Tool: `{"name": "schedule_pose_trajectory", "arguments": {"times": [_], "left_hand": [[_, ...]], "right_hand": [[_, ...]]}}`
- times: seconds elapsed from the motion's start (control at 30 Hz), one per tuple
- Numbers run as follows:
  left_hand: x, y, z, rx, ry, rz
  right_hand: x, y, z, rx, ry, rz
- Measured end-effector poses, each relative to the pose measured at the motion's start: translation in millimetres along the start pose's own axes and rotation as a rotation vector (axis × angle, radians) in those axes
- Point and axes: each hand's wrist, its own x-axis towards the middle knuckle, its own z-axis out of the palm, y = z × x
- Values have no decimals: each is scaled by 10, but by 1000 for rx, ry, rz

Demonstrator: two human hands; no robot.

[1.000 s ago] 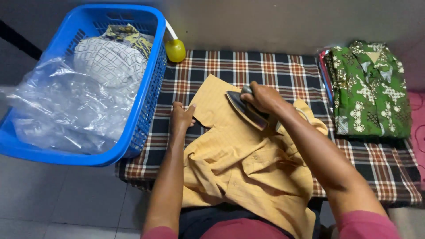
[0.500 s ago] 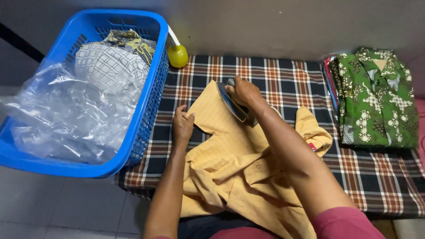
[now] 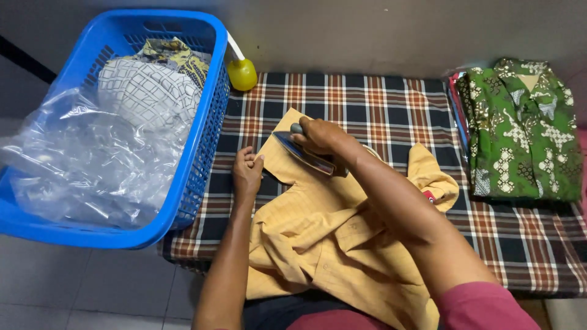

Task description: The person irons a yellow short-sleeved shirt on a plaid-covered ironing board. They smooth the fabric with one hand while moving the iron with the other, then flip the shirt to iron the back and collar before returning to the front.

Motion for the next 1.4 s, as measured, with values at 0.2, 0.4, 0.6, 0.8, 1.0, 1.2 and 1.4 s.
{"name": "schedule_pose_trajectory", "arguments": {"times": [0.2, 0.4, 0.6, 0.8, 1.0, 1.2, 1.4], "left_hand": [[-86, 191, -13, 144, 15, 130], [-247, 364, -24, 260, 65, 234], [-220, 247, -25, 373, 195, 311], [-252, 337, -20, 340, 310, 329], [-189, 218, -20, 339, 302, 346], [-176, 94, -45, 323, 322, 294], [-173, 256, -98, 233, 296, 192]], "right_hand": [[-90, -235, -20, -13, 34, 29], [-87, -101, 94, -11, -106, -57], [-40, -404, 57, 1, -21, -47], [-134, -383, 119, -24, -159, -165], [-219, -673, 62, -19, -59, -117], [-287, -377, 45, -33, -209, -180], [-80, -597, 42, -44, -114, -205]]}}
